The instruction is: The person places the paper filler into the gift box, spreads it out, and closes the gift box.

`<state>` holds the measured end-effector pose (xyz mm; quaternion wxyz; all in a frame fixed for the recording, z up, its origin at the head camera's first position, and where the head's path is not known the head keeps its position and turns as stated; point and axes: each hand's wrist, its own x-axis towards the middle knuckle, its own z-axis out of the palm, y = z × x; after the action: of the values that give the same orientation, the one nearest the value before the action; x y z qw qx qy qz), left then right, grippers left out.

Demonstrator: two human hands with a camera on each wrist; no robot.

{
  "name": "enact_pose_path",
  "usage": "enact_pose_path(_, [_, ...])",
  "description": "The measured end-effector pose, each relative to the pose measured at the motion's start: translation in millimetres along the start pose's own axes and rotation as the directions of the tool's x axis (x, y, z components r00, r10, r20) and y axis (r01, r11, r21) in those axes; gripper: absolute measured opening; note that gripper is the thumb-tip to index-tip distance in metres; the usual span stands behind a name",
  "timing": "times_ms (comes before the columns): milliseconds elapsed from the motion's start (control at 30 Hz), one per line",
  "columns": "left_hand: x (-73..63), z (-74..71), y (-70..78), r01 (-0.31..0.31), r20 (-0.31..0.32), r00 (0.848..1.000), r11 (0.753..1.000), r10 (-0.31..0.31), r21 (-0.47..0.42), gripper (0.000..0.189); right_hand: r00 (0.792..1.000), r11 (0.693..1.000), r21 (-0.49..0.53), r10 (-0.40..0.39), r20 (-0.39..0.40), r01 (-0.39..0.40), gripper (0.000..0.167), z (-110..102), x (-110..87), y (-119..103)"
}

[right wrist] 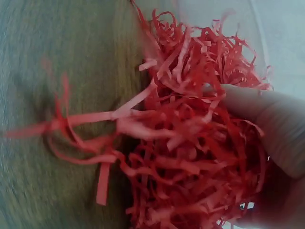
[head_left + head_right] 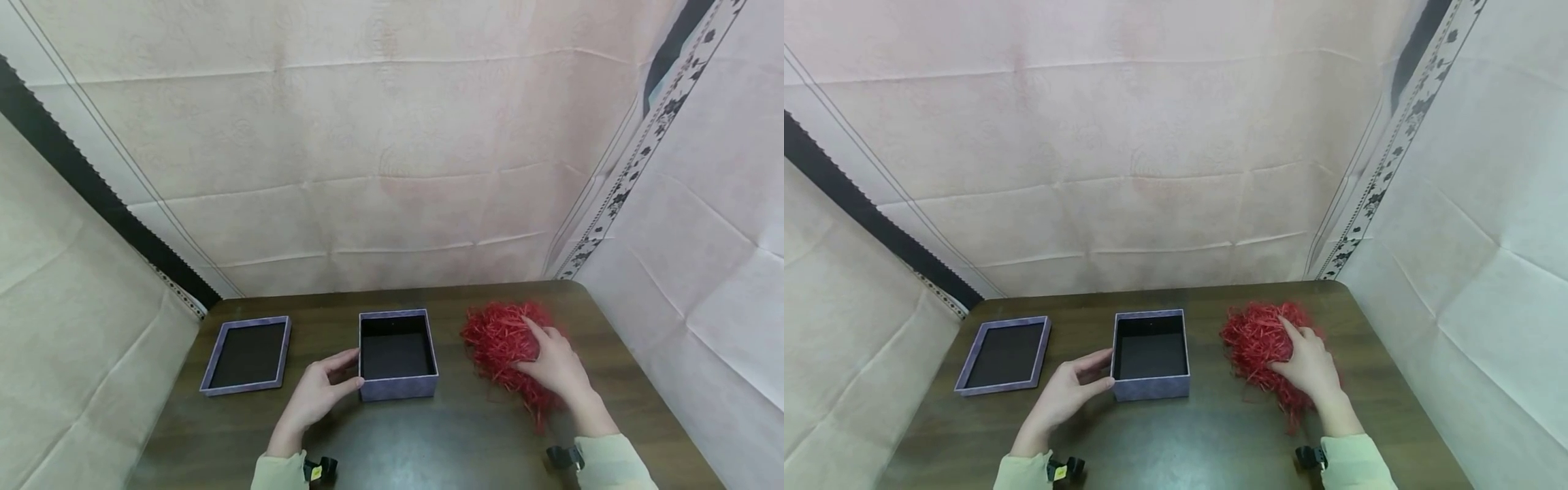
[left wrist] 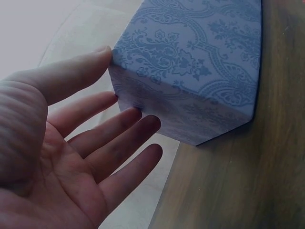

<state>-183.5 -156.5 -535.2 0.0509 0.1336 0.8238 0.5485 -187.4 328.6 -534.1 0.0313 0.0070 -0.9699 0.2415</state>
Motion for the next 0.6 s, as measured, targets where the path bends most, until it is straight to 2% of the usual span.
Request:
enact_pose_path(300, [0.1,0.7,2.6,0.015,-0.004,1.000,1.000,-0.015,-0.008,0.053,0.997,0.997,0.076,-0.017,-0.074,0.022,0.056,-16.6,-10.0,-5.2])
enact_pose_path(467, [0.0,0.5,3.4,0.019,-0.006,1.000,1.000,-0.019,0.004,0.053,0.991,0.990,0.138,-0.021,-0.130,0.039,0.049,-29.3,-12.5,-12.4])
enact_pose_path(600, [-0.7,1.7,2.7,0.021,-0.011,1.000,1.000,-0.021,0.008,0.053,0.984,0.988,0.135,-0.053,-0.168,0.076,0.052,-39.0,-12.4,-15.2])
